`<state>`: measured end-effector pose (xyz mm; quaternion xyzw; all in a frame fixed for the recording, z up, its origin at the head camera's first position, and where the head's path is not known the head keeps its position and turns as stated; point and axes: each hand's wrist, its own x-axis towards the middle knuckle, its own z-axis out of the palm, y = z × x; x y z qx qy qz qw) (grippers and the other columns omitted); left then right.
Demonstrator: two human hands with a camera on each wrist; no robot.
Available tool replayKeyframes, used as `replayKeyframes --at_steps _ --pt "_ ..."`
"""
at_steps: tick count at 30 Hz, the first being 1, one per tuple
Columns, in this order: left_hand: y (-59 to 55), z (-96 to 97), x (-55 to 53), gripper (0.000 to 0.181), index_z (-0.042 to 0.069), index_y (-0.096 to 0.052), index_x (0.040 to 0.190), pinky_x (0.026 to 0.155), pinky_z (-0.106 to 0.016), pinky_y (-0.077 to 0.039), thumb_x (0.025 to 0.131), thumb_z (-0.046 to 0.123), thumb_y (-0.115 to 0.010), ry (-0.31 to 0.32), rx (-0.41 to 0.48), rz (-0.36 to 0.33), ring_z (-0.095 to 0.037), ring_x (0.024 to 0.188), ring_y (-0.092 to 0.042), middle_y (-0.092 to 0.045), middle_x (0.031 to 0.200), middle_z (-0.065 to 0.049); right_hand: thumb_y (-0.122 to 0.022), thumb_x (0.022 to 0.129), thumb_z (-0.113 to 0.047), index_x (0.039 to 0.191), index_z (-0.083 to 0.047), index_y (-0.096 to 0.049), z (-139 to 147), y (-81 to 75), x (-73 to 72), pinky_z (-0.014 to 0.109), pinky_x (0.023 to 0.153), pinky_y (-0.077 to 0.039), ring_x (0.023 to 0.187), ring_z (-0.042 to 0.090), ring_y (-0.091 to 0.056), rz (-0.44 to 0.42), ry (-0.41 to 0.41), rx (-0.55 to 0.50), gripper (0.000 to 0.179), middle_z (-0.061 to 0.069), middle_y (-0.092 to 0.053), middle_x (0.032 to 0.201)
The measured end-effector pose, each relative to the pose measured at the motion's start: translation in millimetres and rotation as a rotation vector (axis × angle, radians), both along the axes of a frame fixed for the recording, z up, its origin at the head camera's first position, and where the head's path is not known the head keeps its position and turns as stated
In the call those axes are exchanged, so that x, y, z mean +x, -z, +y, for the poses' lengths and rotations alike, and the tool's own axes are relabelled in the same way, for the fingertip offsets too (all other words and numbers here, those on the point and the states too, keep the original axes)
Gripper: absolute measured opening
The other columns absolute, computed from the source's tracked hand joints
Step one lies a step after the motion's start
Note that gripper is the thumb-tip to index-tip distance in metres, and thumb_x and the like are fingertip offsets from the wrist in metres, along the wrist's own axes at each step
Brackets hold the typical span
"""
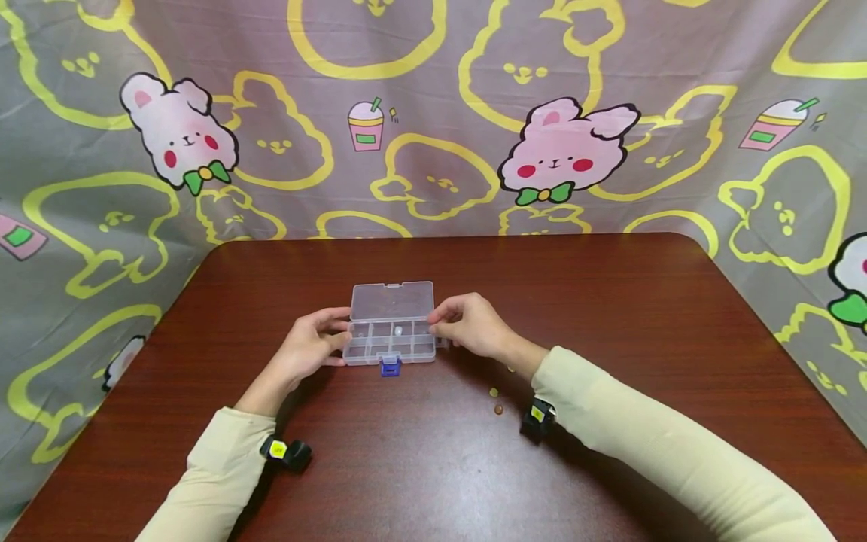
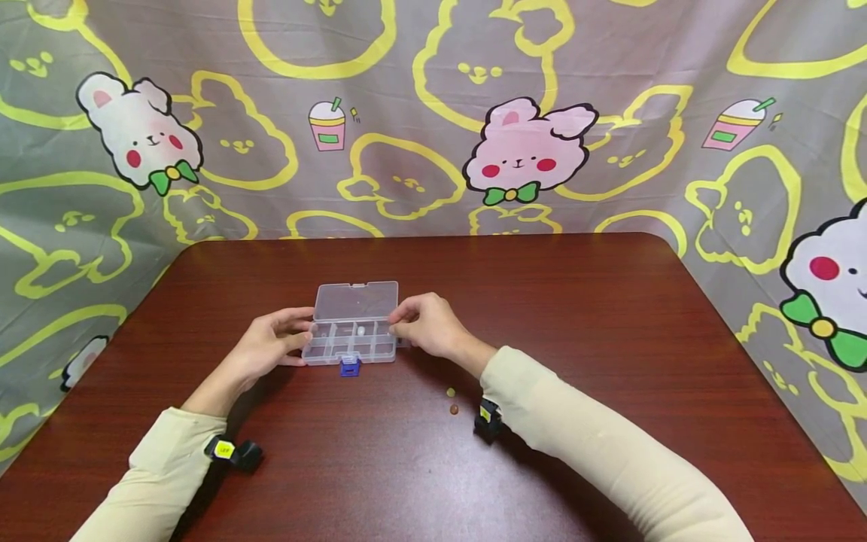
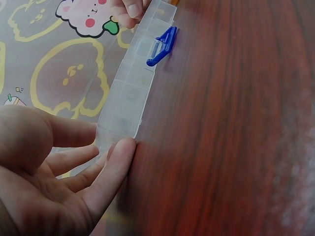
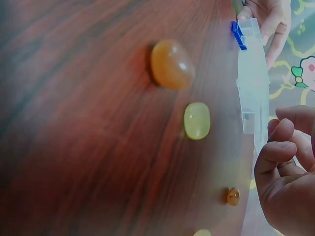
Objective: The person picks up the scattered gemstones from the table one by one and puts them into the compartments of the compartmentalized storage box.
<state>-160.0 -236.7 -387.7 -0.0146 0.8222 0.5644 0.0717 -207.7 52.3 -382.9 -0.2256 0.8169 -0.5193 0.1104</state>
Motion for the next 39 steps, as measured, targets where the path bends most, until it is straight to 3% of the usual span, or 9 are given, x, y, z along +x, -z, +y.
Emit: replayKeyframes --at_steps 7,18,39 --pt "-0.8 0.0 0.1 0.048 -0.003 -0.048 0.144 0.066 -0.035 -0.062 0.097 -0.003 -0.06 0.004 0.001 0.001 -0.021 0.084 -0.063 -0.057 0.127 -0.029 -0.074 0.087 -0.001 0.094 0.001 -0.075 9.8 0.7 4.4 0.027 0.05 -0.05 0.056 0.019 -0.058 -0.001 -0.006 0.012 0.007 0.011 -0.07 0.075" --pt "-1.2 1.6 0.0 0.048 -0.003 -0.048 0.144 0.066 -0.036 -0.062 0.098 -0.002 -0.06 0.009 -0.007 0.004 -0.022 0.085 -0.064 -0.056 0.127 -0.029 -0.075 0.088 -0.003 0.094 -0.003 -0.075 34.3 7.1 19.4 0.025 0.048 -0.046 0.053 0.015 -0.053 0.018 -0.035 0.039 0.006 0.001 -0.069 0.075" --pt "0.0 2.8 1.1 0.047 -0.004 -0.049 0.143 0.064 -0.035 -0.062 0.097 -0.004 -0.059 0.013 0.004 0.005 -0.022 0.086 -0.066 -0.057 0.126 -0.03 -0.077 0.087 -0.007 0.096 -0.007 -0.075 84.1 9.6 73.6 0.02 0.047 -0.044 0.056 0.013 -0.057 -0.02 -0.135 0.057 0.009 0.003 -0.068 0.073"
